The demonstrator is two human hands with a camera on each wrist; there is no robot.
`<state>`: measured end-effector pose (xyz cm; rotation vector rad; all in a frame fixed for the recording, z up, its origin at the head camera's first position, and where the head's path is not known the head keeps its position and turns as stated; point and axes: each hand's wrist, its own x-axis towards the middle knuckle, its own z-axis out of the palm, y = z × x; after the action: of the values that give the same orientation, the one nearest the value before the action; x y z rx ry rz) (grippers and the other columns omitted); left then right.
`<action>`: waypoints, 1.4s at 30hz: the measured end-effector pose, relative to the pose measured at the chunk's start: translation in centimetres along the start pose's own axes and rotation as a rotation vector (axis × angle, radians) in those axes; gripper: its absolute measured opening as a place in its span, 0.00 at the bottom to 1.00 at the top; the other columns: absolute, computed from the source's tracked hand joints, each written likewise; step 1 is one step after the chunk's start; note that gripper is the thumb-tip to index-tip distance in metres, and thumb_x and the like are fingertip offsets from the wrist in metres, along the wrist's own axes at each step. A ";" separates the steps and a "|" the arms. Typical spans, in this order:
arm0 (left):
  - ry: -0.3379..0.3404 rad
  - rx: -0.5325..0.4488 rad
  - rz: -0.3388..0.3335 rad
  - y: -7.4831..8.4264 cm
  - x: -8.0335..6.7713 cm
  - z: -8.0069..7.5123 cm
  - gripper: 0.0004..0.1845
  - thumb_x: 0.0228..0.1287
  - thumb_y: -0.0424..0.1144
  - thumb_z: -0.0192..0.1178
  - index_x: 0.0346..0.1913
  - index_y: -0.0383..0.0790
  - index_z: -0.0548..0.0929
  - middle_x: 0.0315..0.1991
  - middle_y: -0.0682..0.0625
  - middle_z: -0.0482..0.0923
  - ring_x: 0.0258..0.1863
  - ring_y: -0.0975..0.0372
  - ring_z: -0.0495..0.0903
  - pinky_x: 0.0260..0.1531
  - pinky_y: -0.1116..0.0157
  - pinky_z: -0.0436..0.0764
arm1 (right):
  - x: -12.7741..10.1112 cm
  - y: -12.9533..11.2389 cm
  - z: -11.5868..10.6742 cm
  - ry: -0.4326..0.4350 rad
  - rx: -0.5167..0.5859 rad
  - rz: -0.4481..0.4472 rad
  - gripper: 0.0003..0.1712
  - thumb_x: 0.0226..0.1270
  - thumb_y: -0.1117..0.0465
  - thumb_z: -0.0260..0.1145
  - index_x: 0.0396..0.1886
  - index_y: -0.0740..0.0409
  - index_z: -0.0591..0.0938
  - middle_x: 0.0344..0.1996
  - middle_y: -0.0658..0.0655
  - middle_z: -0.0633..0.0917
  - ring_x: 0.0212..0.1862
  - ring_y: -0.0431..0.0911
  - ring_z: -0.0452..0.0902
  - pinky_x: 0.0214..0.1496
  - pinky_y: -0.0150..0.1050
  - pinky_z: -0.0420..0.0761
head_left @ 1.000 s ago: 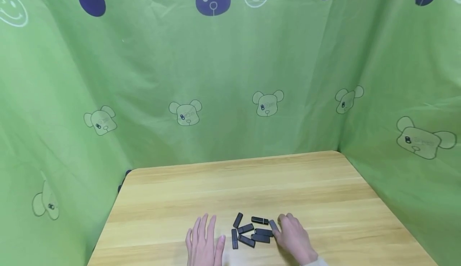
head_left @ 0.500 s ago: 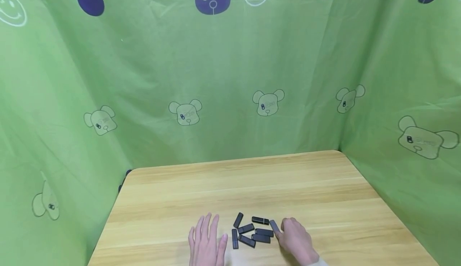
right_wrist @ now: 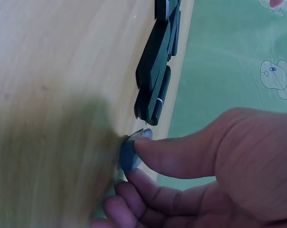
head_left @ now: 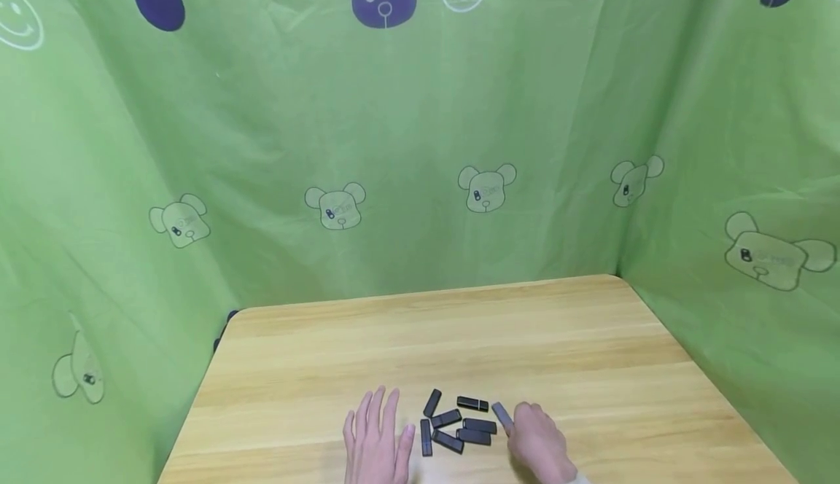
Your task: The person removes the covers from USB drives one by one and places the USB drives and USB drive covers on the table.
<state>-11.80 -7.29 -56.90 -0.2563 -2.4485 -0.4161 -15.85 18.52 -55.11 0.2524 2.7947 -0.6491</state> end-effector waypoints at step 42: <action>0.052 -0.014 0.055 0.8 3.2 1.0 0.23 0.68 0.47 0.61 0.62 0.42 0.78 0.58 0.43 0.81 0.60 0.48 0.76 0.57 0.42 0.67 | 0.7 1.1 -3.9 0.052 0.387 -0.098 0.10 0.70 0.62 0.63 0.31 0.63 0.76 0.23 0.54 0.76 0.25 0.45 0.70 0.25 0.35 0.73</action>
<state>-14.61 -5.90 -55.49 -0.3139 -2.3826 -0.4111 -17.13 21.30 -52.43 0.2077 2.7206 -1.2234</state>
